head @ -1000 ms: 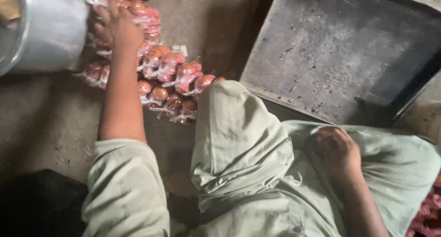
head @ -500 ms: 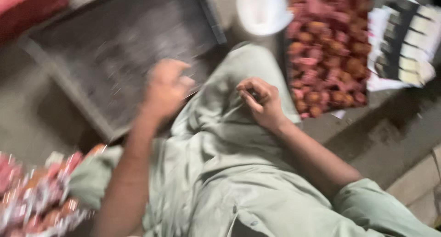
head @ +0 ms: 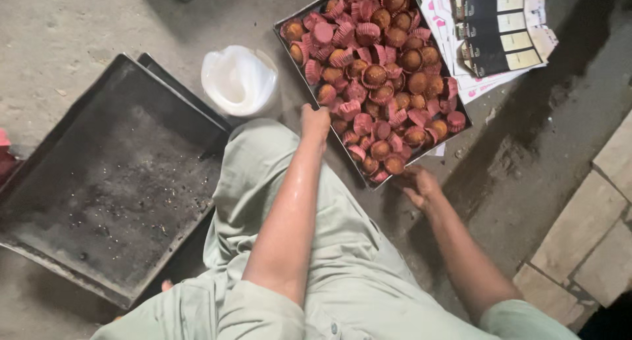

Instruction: The person sits on the floor and repeatedly picks up cupcakes from a tray, places them into clear plastic bags, and ties the bags shut. The person then sets the tied bags aside and continues the process with more cupcakes.

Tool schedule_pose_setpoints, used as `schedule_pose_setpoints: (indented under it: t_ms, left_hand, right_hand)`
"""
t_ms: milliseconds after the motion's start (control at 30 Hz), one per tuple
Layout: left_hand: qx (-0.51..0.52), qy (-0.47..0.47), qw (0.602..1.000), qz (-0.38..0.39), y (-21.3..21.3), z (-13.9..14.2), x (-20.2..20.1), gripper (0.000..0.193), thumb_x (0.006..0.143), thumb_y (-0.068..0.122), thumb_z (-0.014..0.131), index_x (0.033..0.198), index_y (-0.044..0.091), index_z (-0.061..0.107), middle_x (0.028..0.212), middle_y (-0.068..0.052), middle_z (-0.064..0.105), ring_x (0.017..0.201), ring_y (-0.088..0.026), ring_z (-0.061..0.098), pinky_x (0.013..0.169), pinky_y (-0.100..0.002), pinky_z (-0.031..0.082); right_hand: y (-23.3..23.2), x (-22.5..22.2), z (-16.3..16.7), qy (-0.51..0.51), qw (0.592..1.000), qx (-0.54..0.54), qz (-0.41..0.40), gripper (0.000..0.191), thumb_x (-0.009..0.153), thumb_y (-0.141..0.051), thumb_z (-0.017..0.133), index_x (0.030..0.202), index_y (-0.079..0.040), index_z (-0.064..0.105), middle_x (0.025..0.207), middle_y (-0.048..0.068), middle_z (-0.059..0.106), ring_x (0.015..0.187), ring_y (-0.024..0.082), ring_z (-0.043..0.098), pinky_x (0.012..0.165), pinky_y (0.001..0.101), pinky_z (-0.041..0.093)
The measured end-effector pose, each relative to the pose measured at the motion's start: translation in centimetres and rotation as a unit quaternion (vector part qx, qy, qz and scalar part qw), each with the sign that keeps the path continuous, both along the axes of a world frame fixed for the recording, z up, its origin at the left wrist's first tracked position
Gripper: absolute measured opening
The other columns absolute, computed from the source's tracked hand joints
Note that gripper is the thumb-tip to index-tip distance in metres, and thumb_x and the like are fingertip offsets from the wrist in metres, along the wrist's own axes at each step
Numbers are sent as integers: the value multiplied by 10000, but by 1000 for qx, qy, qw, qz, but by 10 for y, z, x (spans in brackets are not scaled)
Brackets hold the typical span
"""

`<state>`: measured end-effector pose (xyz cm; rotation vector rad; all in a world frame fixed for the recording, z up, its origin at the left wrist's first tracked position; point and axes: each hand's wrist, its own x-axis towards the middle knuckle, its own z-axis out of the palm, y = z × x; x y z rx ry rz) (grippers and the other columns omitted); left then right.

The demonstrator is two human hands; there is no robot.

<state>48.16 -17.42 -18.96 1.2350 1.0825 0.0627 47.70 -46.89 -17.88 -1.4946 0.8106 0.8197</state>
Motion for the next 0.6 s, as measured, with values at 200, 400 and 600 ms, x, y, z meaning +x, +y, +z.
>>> schedule_pose_setpoints:
  t_ms: [200, 400, 600]
  left_hand:
    - [-63, -31, 997, 44, 26, -3, 29, 508, 792, 163, 639, 1242, -59, 559, 1132, -183, 656, 1041, -270, 614, 897, -395, 481]
    - [-84, -6, 996, -1, 41, 10, 41, 552, 728, 272, 779, 1110, -107, 658, 1033, -211, 713, 905, -267, 658, 785, -418, 528]
    - [-64, -106, 992, -1, 49, 17, 33, 577, 659, 293, 817, 1112, -30, 664, 1003, -134, 734, 899, -227, 686, 797, -371, 542]
  right_hand:
    - [25, 16, -1, -10, 998, 18, -53, 228, 948, -184, 579, 1118, -39, 622, 1005, 137, 652, 914, 299, 666, 807, 514, 608]
    - [20, 29, 2, 69, 997, 39, 17, 331, 1001, -262, 495, 1264, -97, 611, 1167, 86, 692, 1029, 251, 672, 886, 454, 559]
    - [6, 18, -4, 51, 973, 223, -39, 335, 1018, -182, 553, 1317, -39, 605, 1258, 101, 694, 1077, 220, 681, 942, 369, 541]
